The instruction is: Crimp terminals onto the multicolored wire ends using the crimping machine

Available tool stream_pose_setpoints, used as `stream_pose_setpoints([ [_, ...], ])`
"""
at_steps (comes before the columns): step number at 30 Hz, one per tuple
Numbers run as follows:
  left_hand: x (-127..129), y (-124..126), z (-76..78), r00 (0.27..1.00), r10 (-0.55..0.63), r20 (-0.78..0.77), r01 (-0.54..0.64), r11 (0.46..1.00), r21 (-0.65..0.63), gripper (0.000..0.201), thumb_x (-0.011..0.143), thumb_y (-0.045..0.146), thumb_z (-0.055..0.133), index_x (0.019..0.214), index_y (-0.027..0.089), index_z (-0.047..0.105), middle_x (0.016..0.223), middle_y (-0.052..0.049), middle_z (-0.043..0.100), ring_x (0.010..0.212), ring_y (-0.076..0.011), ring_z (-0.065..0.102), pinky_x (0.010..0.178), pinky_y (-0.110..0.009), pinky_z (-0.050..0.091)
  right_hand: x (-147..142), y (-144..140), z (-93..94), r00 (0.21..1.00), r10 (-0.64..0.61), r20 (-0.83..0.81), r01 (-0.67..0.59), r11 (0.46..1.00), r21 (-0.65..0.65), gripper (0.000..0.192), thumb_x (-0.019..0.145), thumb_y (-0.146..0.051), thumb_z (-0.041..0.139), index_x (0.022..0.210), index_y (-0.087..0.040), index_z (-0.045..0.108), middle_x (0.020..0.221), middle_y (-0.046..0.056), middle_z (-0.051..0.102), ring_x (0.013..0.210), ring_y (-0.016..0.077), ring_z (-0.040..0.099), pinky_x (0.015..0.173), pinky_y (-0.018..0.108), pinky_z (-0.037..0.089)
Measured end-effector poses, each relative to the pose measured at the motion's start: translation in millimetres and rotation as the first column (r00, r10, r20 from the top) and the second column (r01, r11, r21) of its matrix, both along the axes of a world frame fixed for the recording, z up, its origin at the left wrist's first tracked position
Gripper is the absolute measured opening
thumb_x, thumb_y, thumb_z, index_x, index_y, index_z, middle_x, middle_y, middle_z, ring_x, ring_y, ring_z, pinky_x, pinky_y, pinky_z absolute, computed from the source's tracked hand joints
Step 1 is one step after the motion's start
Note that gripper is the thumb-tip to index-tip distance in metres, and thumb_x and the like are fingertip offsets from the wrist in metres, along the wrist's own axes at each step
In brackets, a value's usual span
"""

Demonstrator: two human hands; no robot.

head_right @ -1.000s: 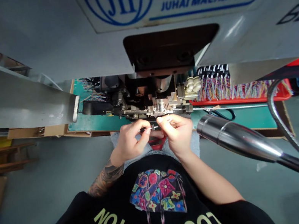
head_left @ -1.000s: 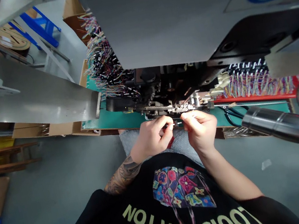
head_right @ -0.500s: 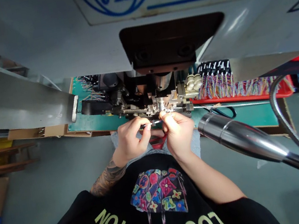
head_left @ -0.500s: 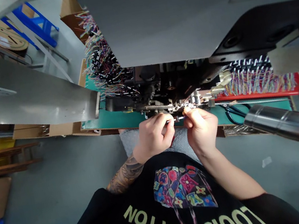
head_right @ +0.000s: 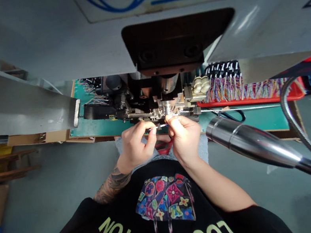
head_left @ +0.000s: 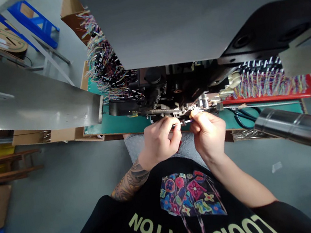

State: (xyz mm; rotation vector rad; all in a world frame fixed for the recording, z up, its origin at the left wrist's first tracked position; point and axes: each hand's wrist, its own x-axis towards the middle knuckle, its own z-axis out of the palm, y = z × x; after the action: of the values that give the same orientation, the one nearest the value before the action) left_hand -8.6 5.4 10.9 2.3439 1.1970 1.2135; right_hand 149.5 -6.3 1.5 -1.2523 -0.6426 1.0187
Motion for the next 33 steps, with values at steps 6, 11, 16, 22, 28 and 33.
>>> stream_pose_setpoints([
  [6, 0, -2, -0.8, 0.999, -0.022, 0.037, 0.026, 0.994, -0.109, 0.011, 0.110, 0.020, 0.064, 0.102, 0.020, 0.072, 0.089, -0.003, 0.083, 0.074, -0.0159, 0.077, 0.074, -0.029, 0.061, 4, -4, -3.7, 0.996, 0.024, 0.084, -0.027, 0.999, 0.032, 0.043, 0.094, -0.044, 0.088, 0.065, -0.023, 0.065, 0.057, -0.003, 0.050, 0.054, 0.0119, 0.040, 0.050, 0.029, 0.033],
  [11, -3, -7, -3.6, 0.959, -0.068, 0.274, 0.173, 0.909, -0.380, 0.012, 0.105, 0.023, 0.071, 0.094, 0.020, 0.076, 0.082, -0.002, 0.080, 0.067, -0.0149, 0.072, 0.065, -0.027, 0.060, 13, -21, -16.0, 0.989, 0.069, 0.129, -0.085, 0.989, 0.124, 0.025, 0.090, -0.044, 0.094, 0.086, -0.022, 0.083, 0.069, 0.000, 0.068, 0.053, 0.0119, 0.049, 0.054, 0.029, 0.047],
  [16, -3, -9, -10.6, 0.872, -0.042, 0.488, 0.313, 0.814, -0.489, 0.017, 0.103, 0.030, 0.079, 0.091, 0.018, 0.078, 0.084, -0.005, 0.084, 0.071, -0.0170, 0.078, 0.064, -0.027, 0.064, 14, -31, -23.2, 0.981, 0.170, 0.089, -0.184, 0.966, 0.180, 0.025, 0.090, -0.041, 0.094, 0.109, -0.024, 0.091, 0.074, 0.000, 0.074, 0.055, 0.0142, 0.059, 0.056, 0.030, 0.052],
  [22, 8, -10, -16.9, 0.903, -0.008, 0.429, 0.201, 0.891, -0.407, 0.009, 0.103, 0.024, 0.080, 0.098, 0.017, 0.081, 0.096, -0.007, 0.089, 0.079, -0.0179, 0.084, 0.071, -0.028, 0.068, 8, -18, -13.8, 0.977, 0.157, 0.143, -0.176, 0.976, 0.129, 0.046, 0.103, -0.042, 0.084, 0.064, -0.020, 0.071, 0.057, -0.002, 0.057, 0.057, 0.0131, 0.056, 0.061, 0.029, 0.050],
  [28, 16, -8, -19.7, 0.936, -0.018, 0.352, 0.101, 0.971, -0.218, 0.005, 0.104, 0.016, 0.079, 0.101, 0.019, 0.079, 0.099, -0.006, 0.089, 0.088, -0.0184, 0.086, 0.081, -0.029, 0.070, 0, -4, -0.9, 0.972, 0.194, -0.129, -0.183, 0.979, 0.095, 0.066, 0.095, -0.053, 0.091, 0.053, -0.022, 0.051, 0.049, -0.005, 0.039, 0.047, 0.0092, 0.034, 0.046, 0.028, 0.029],
  [33, 18, -8, -18.6, 0.949, -0.011, 0.314, 0.082, 0.973, -0.215, 0.006, 0.103, 0.015, 0.079, 0.100, 0.020, 0.078, 0.096, -0.005, 0.087, 0.085, -0.0185, 0.085, 0.079, -0.029, 0.069, 2, -1, 5.3, 0.950, 0.220, -0.223, -0.222, 0.975, 0.016, 0.062, 0.092, -0.048, 0.092, 0.052, -0.023, 0.051, 0.050, -0.004, 0.043, 0.048, 0.0084, 0.030, 0.047, 0.028, 0.029],
])
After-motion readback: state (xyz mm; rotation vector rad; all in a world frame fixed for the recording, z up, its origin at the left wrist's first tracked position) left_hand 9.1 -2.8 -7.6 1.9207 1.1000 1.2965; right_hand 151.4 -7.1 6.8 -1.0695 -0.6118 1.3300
